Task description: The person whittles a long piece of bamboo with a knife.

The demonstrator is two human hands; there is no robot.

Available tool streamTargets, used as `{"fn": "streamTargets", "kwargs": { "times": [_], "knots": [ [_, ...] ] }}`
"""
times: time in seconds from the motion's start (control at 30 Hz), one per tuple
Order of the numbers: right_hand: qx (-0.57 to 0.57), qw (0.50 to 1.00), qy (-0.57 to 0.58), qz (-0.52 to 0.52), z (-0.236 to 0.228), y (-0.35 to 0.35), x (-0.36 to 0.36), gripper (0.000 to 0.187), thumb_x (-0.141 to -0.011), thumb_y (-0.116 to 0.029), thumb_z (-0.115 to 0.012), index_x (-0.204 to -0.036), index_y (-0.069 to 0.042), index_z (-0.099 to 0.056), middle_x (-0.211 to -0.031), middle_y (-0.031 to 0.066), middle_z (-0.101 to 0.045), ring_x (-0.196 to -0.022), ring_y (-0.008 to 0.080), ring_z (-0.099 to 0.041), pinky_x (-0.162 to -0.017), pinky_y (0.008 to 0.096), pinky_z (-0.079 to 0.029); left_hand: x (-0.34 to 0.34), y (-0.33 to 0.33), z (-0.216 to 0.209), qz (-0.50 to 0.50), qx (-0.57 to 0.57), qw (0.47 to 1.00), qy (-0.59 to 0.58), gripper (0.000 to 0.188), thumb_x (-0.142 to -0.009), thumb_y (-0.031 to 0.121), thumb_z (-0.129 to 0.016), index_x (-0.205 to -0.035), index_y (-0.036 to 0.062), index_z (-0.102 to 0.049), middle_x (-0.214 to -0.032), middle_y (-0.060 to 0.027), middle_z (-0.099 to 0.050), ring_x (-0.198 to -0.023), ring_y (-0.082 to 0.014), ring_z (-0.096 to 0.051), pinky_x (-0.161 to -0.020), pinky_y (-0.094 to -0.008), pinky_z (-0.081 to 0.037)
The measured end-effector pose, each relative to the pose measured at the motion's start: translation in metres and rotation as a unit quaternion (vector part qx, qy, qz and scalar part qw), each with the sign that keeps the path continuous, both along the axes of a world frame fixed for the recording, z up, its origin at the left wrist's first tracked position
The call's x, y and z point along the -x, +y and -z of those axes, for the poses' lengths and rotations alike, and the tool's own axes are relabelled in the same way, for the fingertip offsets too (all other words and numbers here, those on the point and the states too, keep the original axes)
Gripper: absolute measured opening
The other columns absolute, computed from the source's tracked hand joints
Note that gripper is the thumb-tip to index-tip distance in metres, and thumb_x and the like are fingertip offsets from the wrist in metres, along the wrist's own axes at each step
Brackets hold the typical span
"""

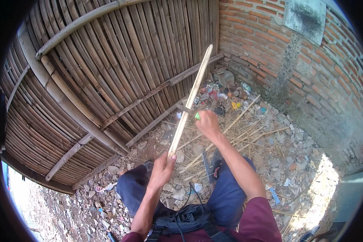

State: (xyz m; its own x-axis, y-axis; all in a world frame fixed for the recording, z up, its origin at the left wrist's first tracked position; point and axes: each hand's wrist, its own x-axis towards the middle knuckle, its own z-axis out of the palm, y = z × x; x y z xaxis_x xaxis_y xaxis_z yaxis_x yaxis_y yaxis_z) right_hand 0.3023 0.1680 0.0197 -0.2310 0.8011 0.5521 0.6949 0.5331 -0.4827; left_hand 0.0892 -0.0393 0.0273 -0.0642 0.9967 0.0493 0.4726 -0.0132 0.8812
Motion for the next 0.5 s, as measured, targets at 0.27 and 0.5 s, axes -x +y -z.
{"fn": "streamTargets", "kwargs": {
  "times": [0.27, 0.5],
  "knots": [
    [-0.019, 0.999, -0.014, 0.036, -0.002, 0.019, -0.008, 0.012, -0.076, -0.002, -0.062, -0.07, -0.001, -0.073, -0.066, 0.0242, -0.069, -0.063, 0.0423, -0.071, -0.063, 0.0515, -0.057, 0.008, -0.052, -0.01, -0.012, 0.013, 0.999, 0.035, 0.034, -0.112, 0.027, -0.06, -0.099, -0.0035, -0.051, -0.067, -0.0302, -0.059, -0.062, -0.0528, -0.06, -0.059, -0.0548, -0.045],
    [-0.03, 0.999, -0.03, -0.004, -0.002, 0.022, 0.014, 0.009, -0.073, -0.003, -0.063, -0.069, -0.003, -0.072, -0.063, 0.0229, -0.067, -0.06, 0.0415, -0.07, -0.059, 0.0517, -0.054, 0.023, -0.076, -0.006, -0.035, -0.021, 0.997, 0.063, 0.031, -0.111, 0.024, -0.062, -0.099, -0.0028, -0.05, -0.065, -0.0307, -0.058, -0.062, -0.0542, -0.062, -0.055, -0.0568, -0.045]
  ]
}}
